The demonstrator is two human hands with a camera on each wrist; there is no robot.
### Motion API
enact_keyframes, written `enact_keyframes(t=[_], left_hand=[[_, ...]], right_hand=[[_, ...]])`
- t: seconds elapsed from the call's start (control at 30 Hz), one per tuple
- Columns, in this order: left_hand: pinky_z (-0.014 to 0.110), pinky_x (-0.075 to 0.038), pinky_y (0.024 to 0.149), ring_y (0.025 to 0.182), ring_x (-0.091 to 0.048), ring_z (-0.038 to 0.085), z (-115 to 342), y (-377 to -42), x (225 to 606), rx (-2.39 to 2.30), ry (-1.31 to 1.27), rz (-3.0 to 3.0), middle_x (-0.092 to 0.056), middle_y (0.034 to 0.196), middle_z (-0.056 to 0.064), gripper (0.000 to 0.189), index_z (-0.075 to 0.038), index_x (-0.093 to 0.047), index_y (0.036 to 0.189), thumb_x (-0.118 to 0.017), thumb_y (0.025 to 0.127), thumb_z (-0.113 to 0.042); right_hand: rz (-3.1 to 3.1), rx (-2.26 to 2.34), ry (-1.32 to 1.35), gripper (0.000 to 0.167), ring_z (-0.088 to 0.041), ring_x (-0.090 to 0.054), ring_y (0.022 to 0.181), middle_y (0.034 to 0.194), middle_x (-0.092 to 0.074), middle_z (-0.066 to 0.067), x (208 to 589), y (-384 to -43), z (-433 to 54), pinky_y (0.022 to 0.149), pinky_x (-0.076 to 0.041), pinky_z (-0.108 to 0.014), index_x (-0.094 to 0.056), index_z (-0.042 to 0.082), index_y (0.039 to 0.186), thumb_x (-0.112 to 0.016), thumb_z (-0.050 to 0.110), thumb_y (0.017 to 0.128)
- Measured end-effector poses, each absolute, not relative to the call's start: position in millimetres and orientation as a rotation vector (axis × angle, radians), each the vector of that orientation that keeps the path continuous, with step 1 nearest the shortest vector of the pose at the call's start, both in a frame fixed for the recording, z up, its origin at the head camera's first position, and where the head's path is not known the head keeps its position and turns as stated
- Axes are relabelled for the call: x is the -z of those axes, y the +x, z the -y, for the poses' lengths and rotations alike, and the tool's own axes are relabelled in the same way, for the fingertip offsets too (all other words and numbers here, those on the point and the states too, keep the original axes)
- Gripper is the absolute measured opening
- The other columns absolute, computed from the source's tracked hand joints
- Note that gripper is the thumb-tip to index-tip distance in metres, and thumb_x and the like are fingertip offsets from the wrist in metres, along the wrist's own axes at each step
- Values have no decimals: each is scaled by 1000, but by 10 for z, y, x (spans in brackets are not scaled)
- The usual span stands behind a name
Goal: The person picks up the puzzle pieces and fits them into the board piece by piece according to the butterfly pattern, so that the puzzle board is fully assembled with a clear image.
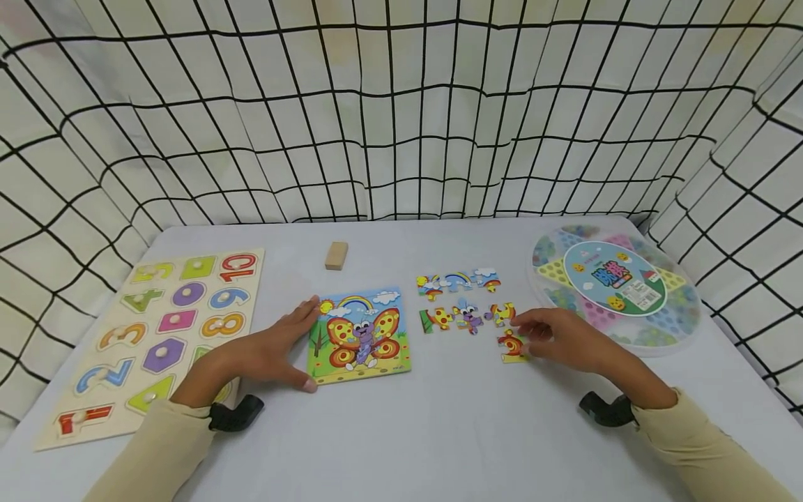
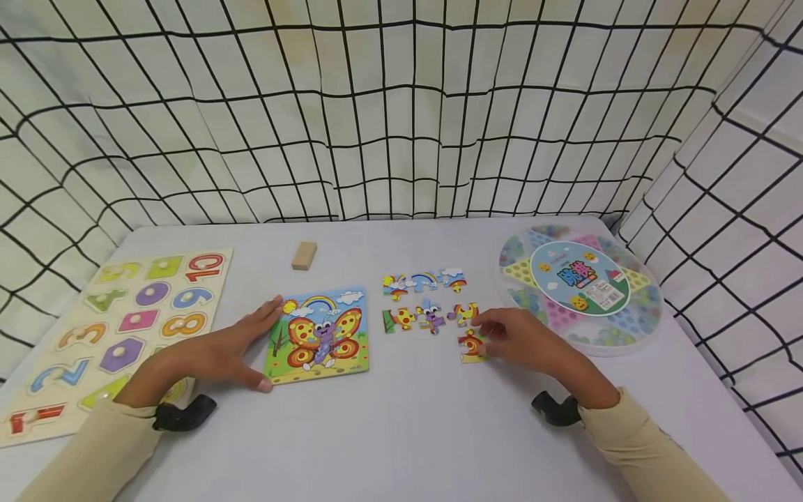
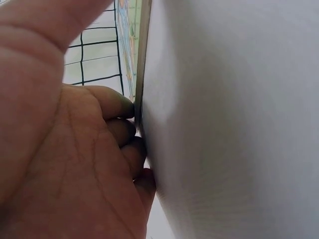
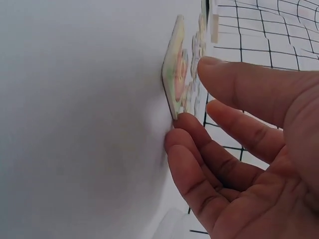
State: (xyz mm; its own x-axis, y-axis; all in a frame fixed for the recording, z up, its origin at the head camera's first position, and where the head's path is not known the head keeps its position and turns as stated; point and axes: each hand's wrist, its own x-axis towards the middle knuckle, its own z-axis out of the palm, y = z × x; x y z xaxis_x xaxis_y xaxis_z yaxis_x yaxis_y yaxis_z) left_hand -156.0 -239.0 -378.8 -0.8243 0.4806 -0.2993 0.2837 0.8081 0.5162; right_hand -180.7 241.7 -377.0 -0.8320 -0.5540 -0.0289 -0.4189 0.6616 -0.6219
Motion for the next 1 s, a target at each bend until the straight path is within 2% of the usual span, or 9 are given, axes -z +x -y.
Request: enact_keyframes(t=[0.27,0.53,0.7,0.87,1.0], left_hand=[[61,-10,112,145,2,41,2385,-1553,3770,-657,593,-2572,4,162,15,122,0,-9,155,-82,71,-52],[61,-11,112,145,1,41,2383,-1556,3756,-651,590,-2572,3,162,15,122,0,-10,155,-82,71,-52],[61,-12,112,145,0,41,2384,-1559,3764,-654,584,-2573,3,162,15,122,-1,-11,155,-82,71,-52],[60,-11,113,146,1,39,2387,-1571,3786,-651,578,-2574,4,162,13,122,-2,-10,156,-82,70,-52],[59,-10,113,146,1,39,2388,-1571,3795,-640,567,-2577,4,162,13,124,-2,-10,155,-83,70,-53]], right_hand=[[-2705,869,-773,40,-18,-53,88,97,-60,0,3801,-1763,-2281,77,-49,-30,-65,0,117,-78,6,81],[-2714,778,-746,39,-17,-50,84,93,-55,0,3788,-1742,-2204,69,-47,-28,-66,-3,116,-78,7,81],[-2713,658,-631,40,-20,-49,86,95,-55,-4,3753,-1739,-2149,73,-47,-32,-63,-6,116,-78,10,82],[-2682,678,-528,41,-23,-51,92,99,-56,-6,3728,-1780,-2183,83,-49,-39,-57,-1,111,-80,13,81],[-2655,753,-481,40,-23,-52,89,97,-56,-6,3738,-1810,-2200,79,-50,-36,-55,2,110,-80,13,81]])
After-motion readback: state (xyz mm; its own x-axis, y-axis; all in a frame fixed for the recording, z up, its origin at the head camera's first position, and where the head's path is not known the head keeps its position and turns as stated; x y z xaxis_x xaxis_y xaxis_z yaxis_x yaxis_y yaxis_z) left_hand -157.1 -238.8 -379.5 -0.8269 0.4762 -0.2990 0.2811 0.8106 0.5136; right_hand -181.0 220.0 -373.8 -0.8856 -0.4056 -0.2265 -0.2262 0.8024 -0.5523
